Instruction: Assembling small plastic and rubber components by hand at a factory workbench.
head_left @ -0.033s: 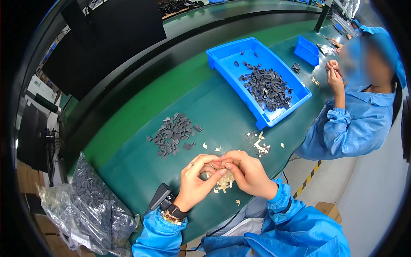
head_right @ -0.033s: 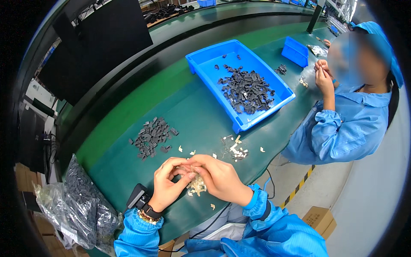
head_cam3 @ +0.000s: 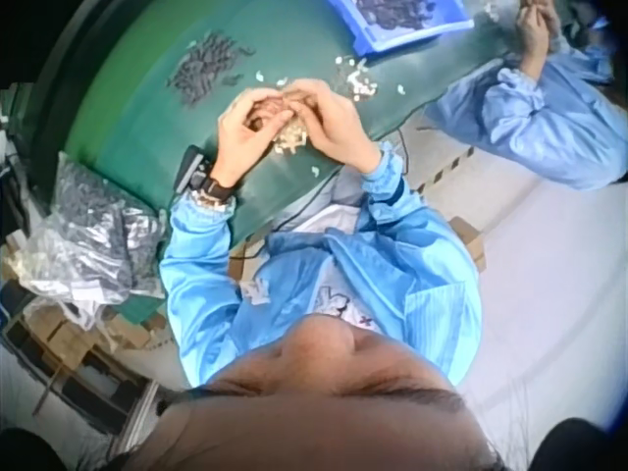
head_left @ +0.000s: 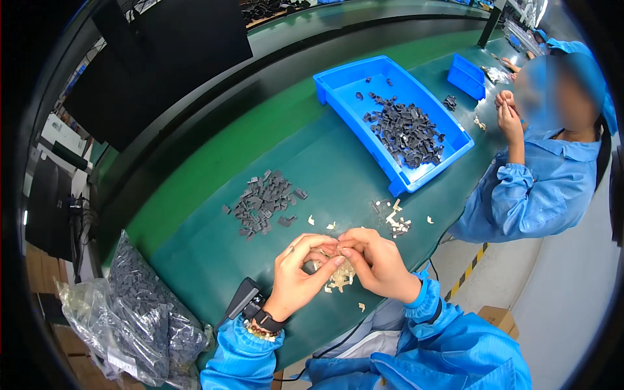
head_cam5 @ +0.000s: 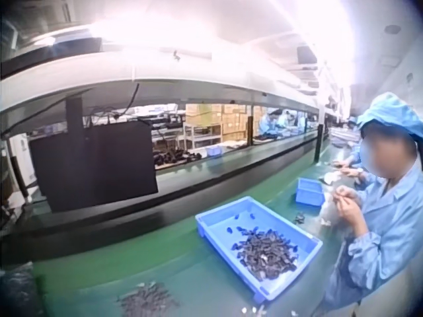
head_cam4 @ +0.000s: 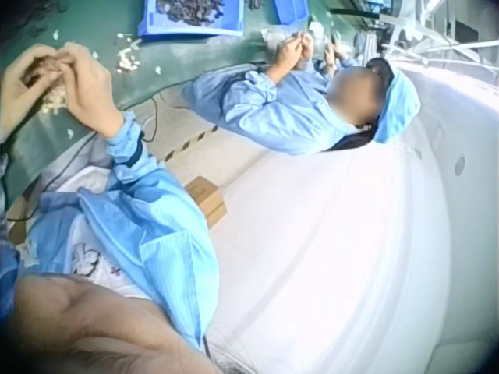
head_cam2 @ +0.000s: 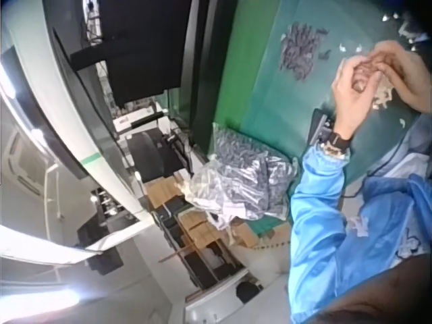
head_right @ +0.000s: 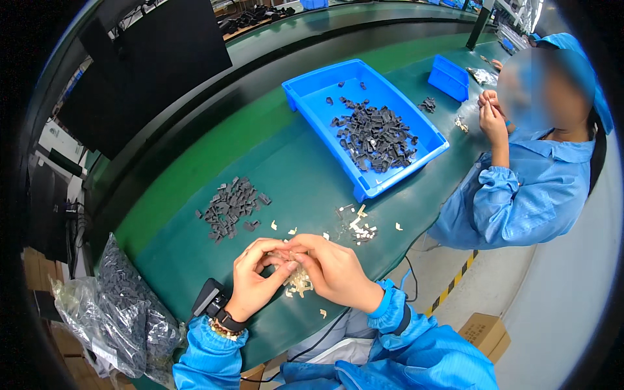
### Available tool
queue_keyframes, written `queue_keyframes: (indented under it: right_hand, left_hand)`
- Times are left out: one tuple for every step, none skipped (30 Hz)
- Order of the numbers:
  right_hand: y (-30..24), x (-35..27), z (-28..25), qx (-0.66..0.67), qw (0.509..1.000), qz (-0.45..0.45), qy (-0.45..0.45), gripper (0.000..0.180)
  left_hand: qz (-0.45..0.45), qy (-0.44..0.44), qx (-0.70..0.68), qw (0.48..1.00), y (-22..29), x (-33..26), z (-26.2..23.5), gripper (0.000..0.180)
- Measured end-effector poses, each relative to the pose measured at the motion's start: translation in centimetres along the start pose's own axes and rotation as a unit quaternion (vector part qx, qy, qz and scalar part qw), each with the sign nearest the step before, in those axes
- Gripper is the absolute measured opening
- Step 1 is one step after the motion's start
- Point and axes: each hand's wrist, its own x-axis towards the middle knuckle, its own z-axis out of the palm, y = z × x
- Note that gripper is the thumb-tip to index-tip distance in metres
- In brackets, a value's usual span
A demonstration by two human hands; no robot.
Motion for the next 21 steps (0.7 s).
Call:
queue_keyframes:
  right_hand:
    - [0.0, -0.1, 0.1, 0.001, 1.0, 0.002, -0.001, 0.024]
    - [0.1, -0.2, 0.2, -0.042, 0.999, -0.015, 0.009, 0.026]
    - [0.1, -0.3, 0.2, -0.084, 0.996, -0.033, 0.02, 0.027]
    - [0.2, -0.3, 0.2, -0.083, 0.996, -0.032, 0.02, 0.027]
    - [0.4, -0.3, 0.3, -0.094, 0.994, -0.046, 0.018, 0.026]
    - [0.6, -0.3, 0.4, -0.104, 0.993, -0.061, 0.016, 0.025]
    - [0.8, -0.5, 0.5, -0.103, 0.993, -0.059, 0.017, 0.025]
    - [1.0, -0.7, 0.6, -0.106, 0.992, -0.069, 0.021, 0.026]
    - [1.3, -0.7, 0.7, -0.109, 0.991, -0.08, 0.025, 0.027]
    - [1.2, -0.7, 0.7, -0.108, 0.991, -0.078, 0.026, 0.027]
    - [1.1, -0.6, 0.6, -0.111, 0.991, -0.073, 0.034, 0.026]
    - [0.8, -0.5, 0.6, -0.115, 0.99, -0.066, 0.042, 0.024]
    - [0.7, -0.2, 0.6, -0.114, 0.991, -0.062, 0.043, 0.024]
    - [0.5, 0.1, 0.5, -0.135, 0.985, -0.086, 0.072, 0.023]
    - [0.4, 0.3, 0.5, -0.155, 0.977, -0.11, 0.099, 0.023]
    - [0.4, 0.3, 0.4, -0.153, 0.977, -0.108, 0.098, 0.023]
    - [0.3, 0.2, 0.4, -0.189, 0.971, -0.116, 0.09, 0.022]
    - [0.3, 0.2, 0.3, -0.226, 0.963, -0.124, 0.083, 0.02]
    - [0.2, 0.1, 0.3, -0.227, 0.963, -0.122, 0.083, 0.02]
    - [0.1, 0.2, 0.4, -0.236, 0.961, -0.111, 0.089, 0.019]
    - [0.0, 0.2, 0.4, -0.243, 0.96, -0.1, 0.094, 0.018]
  left_hand:
    - [0.015, 0.006, 0.009, 1.0, 0.2, 0.0, 0.1, 0.029]
    - [0.013, 0.007, 0.009, 1.0, 0.1, -0.1, 0.0, 0.029]
    - [0.004, -0.001, 0.012, 1.0, 0.1, -0.2, -0.2, 0.026]
    - [-0.005, -0.009, 0.014, 1.0, 0.0, -0.2, -0.4, 0.024]
    - [-0.007, -0.01, 0.015, 1.0, 0.1, -0.2, -0.5, 0.024]
    - [-0.009, -0.018, 0.028, 0.999, 0.1, -0.2, -0.6, 0.021]
    - [-0.011, -0.027, 0.04, 0.999, 0.1, -0.2, -0.6, 0.018]
    - [-0.013, -0.029, 0.04, 0.999, 0.1, -0.2, -0.6, 0.018]
    - [-0.022, -0.023, 0.034, 0.999, 0.0, -0.2, -0.5, 0.016]
    - [-0.032, -0.018, 0.028, 0.999, -0.1, -0.1, -0.5, 0.015]
    - [-0.034, -0.02, 0.029, 0.999, 0.0, -0.1, -0.4, 0.015]
    - [-0.047, -0.008, 0.01, 0.999, 0.2, -0.1, -0.2, 0.013]
    - [-0.06, 0.004, -0.008, 0.998, 0.2, -0.2, -0.1, 0.012]
    - [-0.063, 0.001, -0.008, 0.998, 0.2, -0.2, -0.1, 0.012]
    - [-0.063, 0.005, -0.004, 0.998, 0.1, -0.2, -0.1, 0.012]
    - [-0.064, 0.01, 0.0, 0.998, 0.0, -0.2, -0.2, 0.011]
    - [-0.066, 0.01, 0.0, 0.998, 0.0, -0.2, -0.2, 0.011]
    - [-0.073, 0.011, -0.007, 0.997, -0.2, 0.0, -0.2, 0.011]
    - [-0.079, 0.011, -0.014, 0.997, -0.3, 0.0, -0.2, 0.01]
    - [-0.09, 0.008, -0.026, 0.996, -0.4, 0.0, -0.2, 0.01]
    - [-0.09, 0.008, -0.026, 0.996, -0.3, 0.0, -0.2, 0.01]
